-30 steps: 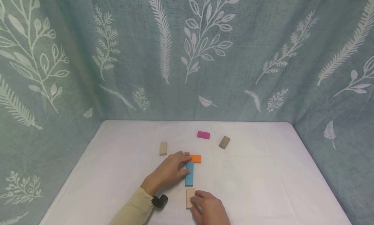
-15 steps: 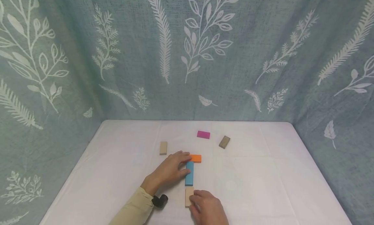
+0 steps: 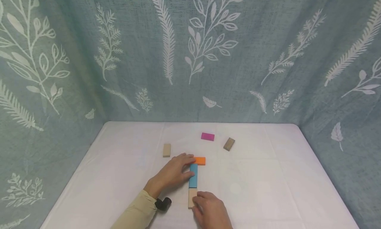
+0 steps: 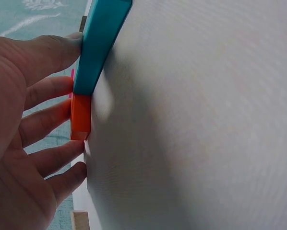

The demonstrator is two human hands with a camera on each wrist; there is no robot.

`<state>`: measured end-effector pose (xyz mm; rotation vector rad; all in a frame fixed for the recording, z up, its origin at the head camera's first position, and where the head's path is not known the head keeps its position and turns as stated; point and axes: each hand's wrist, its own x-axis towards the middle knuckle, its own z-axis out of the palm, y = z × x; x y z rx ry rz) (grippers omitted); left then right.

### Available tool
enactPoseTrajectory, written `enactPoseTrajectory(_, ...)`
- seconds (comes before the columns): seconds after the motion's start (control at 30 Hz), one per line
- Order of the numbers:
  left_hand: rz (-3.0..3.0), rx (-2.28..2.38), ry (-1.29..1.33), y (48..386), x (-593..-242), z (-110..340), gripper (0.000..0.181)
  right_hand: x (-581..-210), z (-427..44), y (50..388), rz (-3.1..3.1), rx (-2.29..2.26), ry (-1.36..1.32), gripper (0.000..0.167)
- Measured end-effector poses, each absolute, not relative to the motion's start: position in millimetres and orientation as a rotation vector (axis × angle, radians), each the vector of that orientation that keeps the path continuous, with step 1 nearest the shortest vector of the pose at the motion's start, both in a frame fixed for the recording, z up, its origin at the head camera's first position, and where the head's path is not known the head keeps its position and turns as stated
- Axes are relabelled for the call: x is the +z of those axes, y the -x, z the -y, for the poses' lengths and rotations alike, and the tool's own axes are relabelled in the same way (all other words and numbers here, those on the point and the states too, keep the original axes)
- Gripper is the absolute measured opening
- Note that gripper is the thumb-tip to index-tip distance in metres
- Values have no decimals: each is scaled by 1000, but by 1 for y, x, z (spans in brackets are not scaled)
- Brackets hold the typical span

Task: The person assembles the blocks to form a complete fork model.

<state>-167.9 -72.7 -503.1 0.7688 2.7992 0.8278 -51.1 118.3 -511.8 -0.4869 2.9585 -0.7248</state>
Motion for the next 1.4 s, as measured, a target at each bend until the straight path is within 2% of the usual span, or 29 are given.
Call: enactPoseTrajectory(1.4, -2788, 802, -746, 167, -499, 71, 53, -507, -103, 47, -2992, -752, 314, 19)
